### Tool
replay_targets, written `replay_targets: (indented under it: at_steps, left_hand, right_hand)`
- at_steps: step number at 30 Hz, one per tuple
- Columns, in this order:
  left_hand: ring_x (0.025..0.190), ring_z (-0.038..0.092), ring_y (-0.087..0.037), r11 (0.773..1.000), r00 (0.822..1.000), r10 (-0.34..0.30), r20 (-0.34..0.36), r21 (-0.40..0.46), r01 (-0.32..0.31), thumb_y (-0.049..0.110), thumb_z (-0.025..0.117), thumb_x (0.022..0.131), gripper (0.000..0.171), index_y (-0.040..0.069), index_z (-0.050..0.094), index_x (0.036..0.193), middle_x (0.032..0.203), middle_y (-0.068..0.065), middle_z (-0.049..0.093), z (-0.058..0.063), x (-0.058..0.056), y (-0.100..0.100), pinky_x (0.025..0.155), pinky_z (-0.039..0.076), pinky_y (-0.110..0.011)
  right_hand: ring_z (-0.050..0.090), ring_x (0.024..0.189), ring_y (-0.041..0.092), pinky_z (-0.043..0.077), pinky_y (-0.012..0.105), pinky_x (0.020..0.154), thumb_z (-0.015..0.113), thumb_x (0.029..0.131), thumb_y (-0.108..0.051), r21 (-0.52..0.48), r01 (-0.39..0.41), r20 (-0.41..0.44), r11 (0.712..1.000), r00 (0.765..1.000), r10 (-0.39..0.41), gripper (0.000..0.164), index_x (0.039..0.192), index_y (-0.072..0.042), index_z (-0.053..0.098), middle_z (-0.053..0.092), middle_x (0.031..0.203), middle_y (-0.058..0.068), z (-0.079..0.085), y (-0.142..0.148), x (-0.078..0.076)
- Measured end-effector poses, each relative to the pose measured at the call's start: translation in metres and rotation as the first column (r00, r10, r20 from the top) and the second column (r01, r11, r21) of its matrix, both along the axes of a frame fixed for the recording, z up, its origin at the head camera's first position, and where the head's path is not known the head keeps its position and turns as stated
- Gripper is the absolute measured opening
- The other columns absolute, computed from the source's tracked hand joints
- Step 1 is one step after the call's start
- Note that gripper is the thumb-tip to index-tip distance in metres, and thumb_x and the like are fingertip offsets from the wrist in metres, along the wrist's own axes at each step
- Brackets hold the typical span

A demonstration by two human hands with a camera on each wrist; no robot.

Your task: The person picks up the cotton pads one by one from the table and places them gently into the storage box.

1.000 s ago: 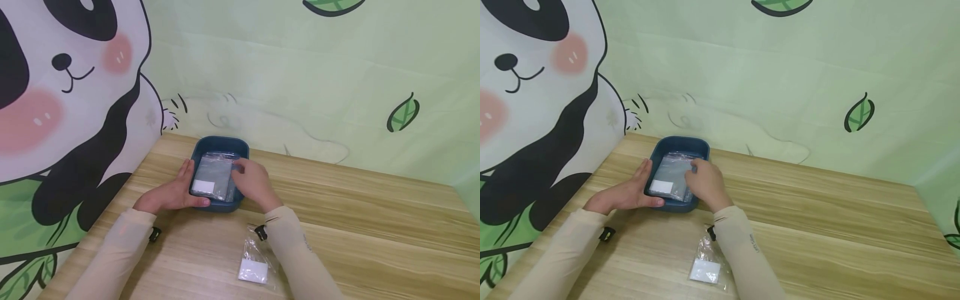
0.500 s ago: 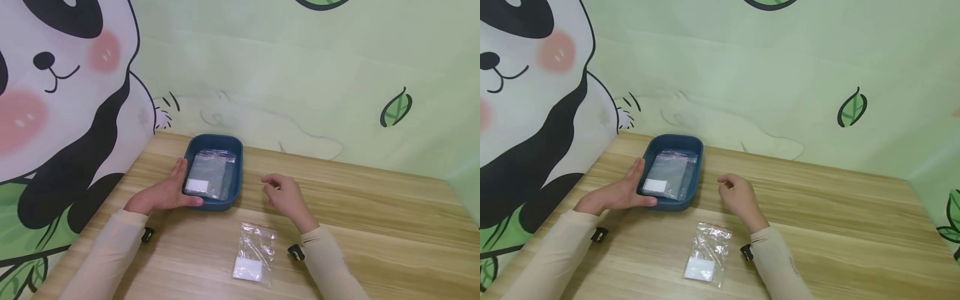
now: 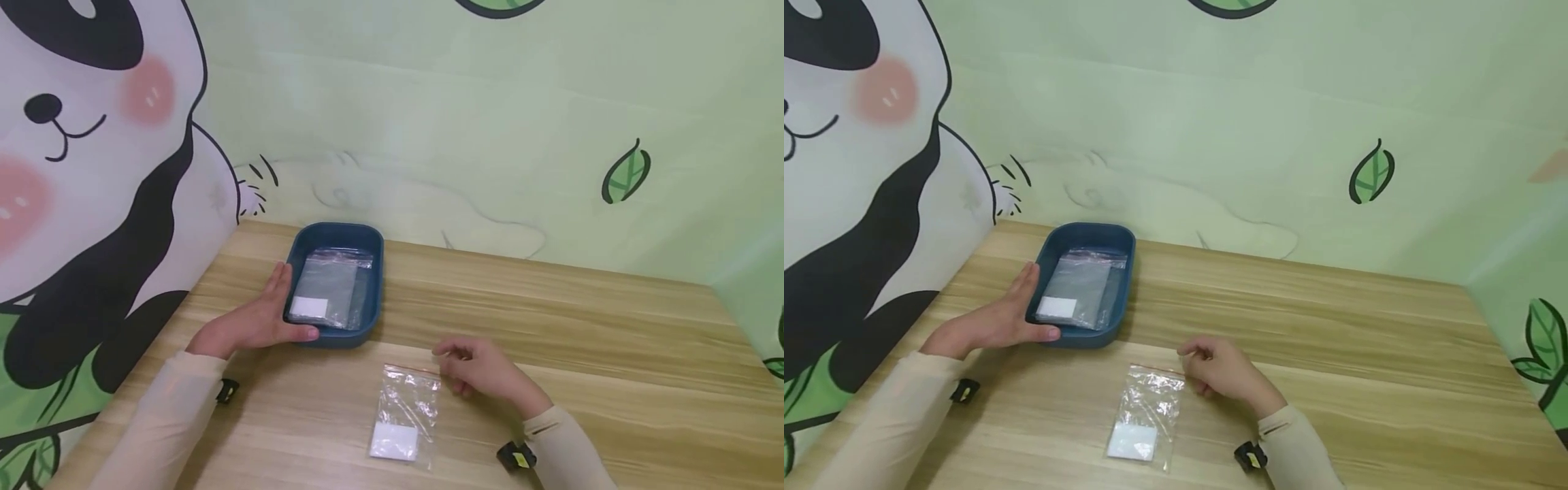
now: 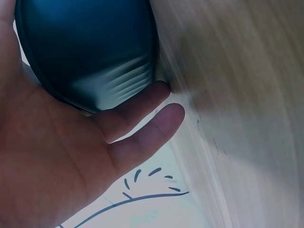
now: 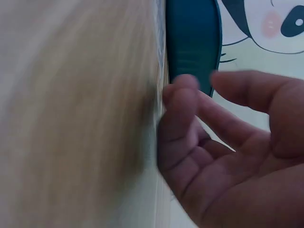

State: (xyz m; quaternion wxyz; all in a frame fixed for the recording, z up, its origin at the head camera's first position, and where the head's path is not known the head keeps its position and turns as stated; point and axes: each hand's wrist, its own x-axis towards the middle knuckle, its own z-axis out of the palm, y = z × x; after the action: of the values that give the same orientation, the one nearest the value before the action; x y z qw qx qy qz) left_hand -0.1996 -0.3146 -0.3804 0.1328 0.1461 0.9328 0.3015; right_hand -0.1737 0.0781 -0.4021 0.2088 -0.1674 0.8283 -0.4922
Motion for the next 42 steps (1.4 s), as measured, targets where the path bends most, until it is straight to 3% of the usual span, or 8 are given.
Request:
replay_targets:
  at_steps: [6, 14, 19, 23, 27, 31, 36, 42]
  left_hand:
    - [0.147, 0.004, -0.052, 1.000, 1.000, -0.002, 0.007, -0.004, 0.002, 0.060, 0.075, 0.083, 0.134, -0.008, -0.015, 0.155, 0.160, -0.029, -0.023, -0.001, 0.000, -0.001, 0.115, 0.017, -0.060]
    - [0.147, 0.000, -0.052, 1.000, 1.000, -0.008, -0.003, -0.007, 0.008, 0.061, 0.075, 0.084, 0.134, -0.008, -0.015, 0.154, 0.160, -0.030, -0.023, -0.002, -0.001, -0.001, 0.115, 0.016, -0.062]
    - [0.146, 0.003, -0.053, 1.000, 1.000, -0.005, -0.006, -0.012, 0.005, 0.061, 0.075, 0.084, 0.134, -0.009, -0.015, 0.154, 0.160, -0.032, -0.021, -0.002, -0.001, -0.001, 0.115, 0.017, -0.062]
    - [0.147, 0.001, -0.052, 1.000, 1.000, -0.011, -0.010, -0.007, 0.011, 0.059, 0.076, 0.084, 0.133, -0.010, -0.014, 0.154, 0.160, -0.033, -0.020, -0.003, -0.002, -0.001, 0.115, 0.017, -0.061]
    - [0.147, 0.001, -0.052, 1.000, 1.000, -0.013, -0.008, -0.004, 0.013, 0.059, 0.076, 0.084, 0.133, -0.009, -0.014, 0.154, 0.160, -0.033, -0.020, -0.004, -0.003, -0.001, 0.115, 0.017, -0.062]
    - [0.147, 0.001, -0.052, 1.000, 1.000, -0.011, -0.005, -0.001, 0.011, 0.059, 0.076, 0.084, 0.133, -0.009, -0.014, 0.154, 0.160, -0.033, -0.020, -0.005, -0.003, -0.002, 0.115, 0.017, -0.061]
    - [0.148, -0.001, -0.051, 1.000, 1.000, -0.013, -0.017, -0.007, 0.013, 0.060, 0.076, 0.083, 0.133, -0.010, -0.013, 0.154, 0.160, -0.033, -0.019, -0.007, -0.004, -0.003, 0.115, 0.017, -0.061]
    - [0.147, 0.003, -0.053, 1.000, 1.000, -0.009, -0.012, -0.006, 0.009, 0.060, 0.076, 0.083, 0.133, -0.009, -0.013, 0.154, 0.160, -0.033, -0.020, -0.006, -0.003, -0.002, 0.115, 0.018, -0.061]
  right_hand:
    - [0.052, 0.056, 0.011, 0.045, 0.026, 0.050, 0.070, 0.089, -0.004, 0.115, -0.106, -0.081, 0.988, 0.990, 0.116, 0.026, 0.114, -0.001, 0.068, 0.057, 0.069, 0.000, -0.003, -0.001, 0.007]
    - [0.046, 0.059, 0.008, 0.042, 0.029, 0.056, 0.075, 0.084, -0.003, 0.303, -0.112, -0.274, 0.946, 0.941, 0.199, 0.021, 0.101, -0.009, 0.065, 0.050, 0.067, -0.006, -0.004, -0.011, 0.013]
    - [0.048, 0.065, 0.011, 0.044, 0.030, 0.059, 0.068, 0.088, -0.001, 0.311, -0.086, -0.318, 0.947, 0.929, 0.189, 0.012, 0.090, -0.012, 0.064, 0.052, 0.072, -0.006, -0.003, -0.012, 0.014]
    - [0.050, 0.064, 0.012, 0.045, 0.029, 0.058, 0.064, 0.096, -0.006, 0.239, -0.032, -0.279, 0.971, 0.955, 0.100, 0.008, 0.090, -0.013, 0.065, 0.055, 0.073, -0.004, -0.004, -0.011, 0.012]
    - [0.055, 0.060, 0.014, 0.050, 0.029, 0.053, 0.054, 0.103, -0.008, 0.080, 0.050, -0.148, 0.996, 0.988, -0.038, 0.006, 0.103, -0.007, 0.060, 0.059, 0.074, 0.003, -0.007, -0.010, 0.009]
    - [0.057, 0.053, 0.016, 0.052, 0.031, 0.048, 0.050, 0.103, -0.003, -0.109, 0.115, 0.054, 0.987, 0.993, -0.110, 0.033, 0.136, -0.004, 0.047, 0.063, 0.077, 0.011, -0.008, -0.009, 0.005]
    - [0.063, 0.073, 0.020, 0.055, 0.031, 0.062, 0.061, 0.091, 0.008, -0.185, 0.014, 0.115, 0.983, 0.993, 0.007, 0.073, 0.157, -0.010, 0.036, 0.068, 0.102, 0.019, -0.009, -0.005, 0.002]
    - [0.058, 0.090, 0.022, 0.052, 0.032, 0.073, 0.063, 0.084, 0.012, -0.084, -0.101, 0.016, 0.991, 0.995, 0.103, 0.051, 0.132, -0.004, 0.065, 0.065, 0.104, 0.013, -0.007, -0.010, 0.006]
